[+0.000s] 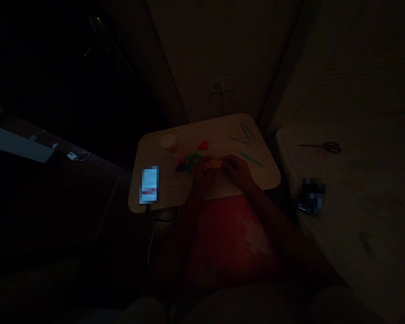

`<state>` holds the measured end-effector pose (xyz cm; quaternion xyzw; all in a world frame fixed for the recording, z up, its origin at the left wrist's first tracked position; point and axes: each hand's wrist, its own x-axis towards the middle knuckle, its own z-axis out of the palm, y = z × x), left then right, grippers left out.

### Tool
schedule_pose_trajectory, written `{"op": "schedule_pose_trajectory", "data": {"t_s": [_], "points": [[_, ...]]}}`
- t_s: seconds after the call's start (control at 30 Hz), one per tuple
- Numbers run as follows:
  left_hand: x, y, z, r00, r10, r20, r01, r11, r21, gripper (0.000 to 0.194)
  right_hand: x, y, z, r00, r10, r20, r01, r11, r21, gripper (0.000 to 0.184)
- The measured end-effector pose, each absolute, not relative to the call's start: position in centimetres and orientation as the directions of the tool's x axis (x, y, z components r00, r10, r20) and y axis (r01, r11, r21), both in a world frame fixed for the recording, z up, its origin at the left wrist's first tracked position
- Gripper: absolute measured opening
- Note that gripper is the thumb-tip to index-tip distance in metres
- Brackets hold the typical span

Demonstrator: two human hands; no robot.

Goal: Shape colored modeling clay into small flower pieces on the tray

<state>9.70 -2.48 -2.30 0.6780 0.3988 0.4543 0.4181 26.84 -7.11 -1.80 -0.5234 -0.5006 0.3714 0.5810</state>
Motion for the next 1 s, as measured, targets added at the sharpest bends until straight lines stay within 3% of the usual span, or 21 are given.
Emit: {"op": "schedule_pose_trajectory", "data": {"t_s": [0.17, 0.33, 0.53, 0.63, 0.8, 0.9, 1.0], "points": [[9.7, -2.2, -2.9, 0.289, 0.902, 0.322, 0.07, -0.355, 0.932, 0.042, 26.7, -7.1, -1.8, 0.244, 0.956, 0.165, 0.065, 0.154, -0.986, 0.025], [9.7, -1.8, -3.3, 0.249, 0.901, 0.356, -0.057, -0.354, 0.934, 0.034, 26.7, -7.0, -2.0, 0.253, 0.958, 0.134, 0.0, 0.138, -0.99, 0.024], [9.4, -1.9, -3.1, 0.136, 0.949, 0.284, -0.001, -0.286, 0.958, 0.041, 26.6, -7.0, -2.0, 0.271, 0.955, 0.122, -0.034, 0.136, -0.99, 0.023], [9.3, -2.1, -2.8, 0.164, 0.951, 0.262, 0.007, -0.267, 0.964, 0.041, 26.6, -7.0, -1.9, 0.257, 0.956, 0.14, -0.001, 0.145, -0.989, 0.024], [9.3, -2.2, -2.2, 0.246, 0.935, 0.254, -0.147, -0.223, 0.964, 0.049, 26.7, -7.0, -2.0, 0.249, 0.954, 0.166, 0.04, 0.162, -0.986, 0.023], [9.7, -2.5, -1.8, 0.202, 0.944, 0.26, -0.089, -0.247, 0.965, 0.052, 26.8, -7.0, -1.9, 0.238, 0.954, 0.184, 0.078, 0.17, -0.982, 0.023], [9.9, -3.1, -1.3, 0.176, 0.962, 0.209, 0.041, -0.22, 0.975, 0.038, 26.8, -7.1, -1.6, 0.198, 0.959, 0.204, 0.11, 0.185, -0.977, 0.022]]}}
